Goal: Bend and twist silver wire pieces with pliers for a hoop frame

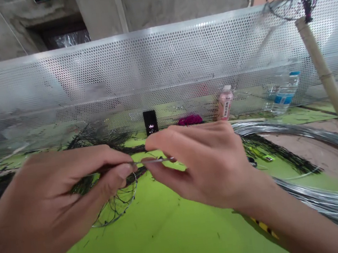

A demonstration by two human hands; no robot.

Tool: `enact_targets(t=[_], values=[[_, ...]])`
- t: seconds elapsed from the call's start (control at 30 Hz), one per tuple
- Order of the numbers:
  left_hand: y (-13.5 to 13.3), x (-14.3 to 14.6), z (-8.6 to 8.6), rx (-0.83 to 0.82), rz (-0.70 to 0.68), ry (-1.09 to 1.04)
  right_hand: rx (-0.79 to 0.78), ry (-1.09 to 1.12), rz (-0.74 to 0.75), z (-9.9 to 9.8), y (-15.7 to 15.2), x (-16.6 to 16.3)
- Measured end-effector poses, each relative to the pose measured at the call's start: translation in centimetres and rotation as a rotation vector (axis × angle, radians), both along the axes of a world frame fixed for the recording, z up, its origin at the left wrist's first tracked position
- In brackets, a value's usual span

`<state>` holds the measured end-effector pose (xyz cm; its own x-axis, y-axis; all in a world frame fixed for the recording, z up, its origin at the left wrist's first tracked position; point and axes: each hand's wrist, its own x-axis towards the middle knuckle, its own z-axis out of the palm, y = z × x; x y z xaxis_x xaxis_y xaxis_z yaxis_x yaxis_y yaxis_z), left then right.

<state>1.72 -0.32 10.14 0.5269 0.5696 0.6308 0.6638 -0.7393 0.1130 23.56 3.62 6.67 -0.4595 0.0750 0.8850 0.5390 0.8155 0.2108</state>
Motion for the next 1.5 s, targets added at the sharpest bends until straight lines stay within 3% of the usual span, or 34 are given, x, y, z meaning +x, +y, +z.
enact_targets(t=[0.13,0.3,0.53,0.67,0.83,1.0,1.13,1.27,1.3,1.37,1.5], values=[[0.4,-0.2,0.2,0.047,0.03,-0.044,-0.234,0.007,0.071,0.8,-0.2,0.6],[0.3,0.1,0.3,-0.034,0.054,-0.052,-0.232,-0.043,0.112,0.8,0.0,1.0],[-0.2,-0.1,0.5,-0.381,0.05,-0.12,-0.374,-0.053,0.264,0.2,0.2,0.0],[-0.5,0.0,0.6,-0.428,0.063,-0.095,-0.445,-0.035,0.327,0.0,-0.2,-0.9],[-0.5,-0.1,0.7,-0.499,0.045,-0.052,-0.44,-0.064,0.291,0.0,-0.1,-1.1],[-0.4,-0.2,0.6,-0.52,0.017,-0.064,-0.268,-0.062,0.213,-0.2,-0.1,-1.1],[-0.4,-0.1,0.4,-0.58,0.015,-0.064,0.095,-0.08,0.063,-0.9,-0.3,-1.0],[-0.3,0.1,0.3,-0.644,0.025,-0.057,0.391,-0.076,0.051,-1.4,-0.4,-0.9],[-0.3,0.2,0.2,-0.631,0.026,-0.058,0.376,-0.074,0.051,-1.3,-0.3,-0.9],[-0.1,0.1,0.2,-0.577,0.021,-0.043,0.197,-0.04,0.046,-1.0,-0.2,-0.9],[0.3,-0.4,0.3,-0.412,0.037,0.015,-0.487,0.098,0.205,0.0,0.2,-0.7]])
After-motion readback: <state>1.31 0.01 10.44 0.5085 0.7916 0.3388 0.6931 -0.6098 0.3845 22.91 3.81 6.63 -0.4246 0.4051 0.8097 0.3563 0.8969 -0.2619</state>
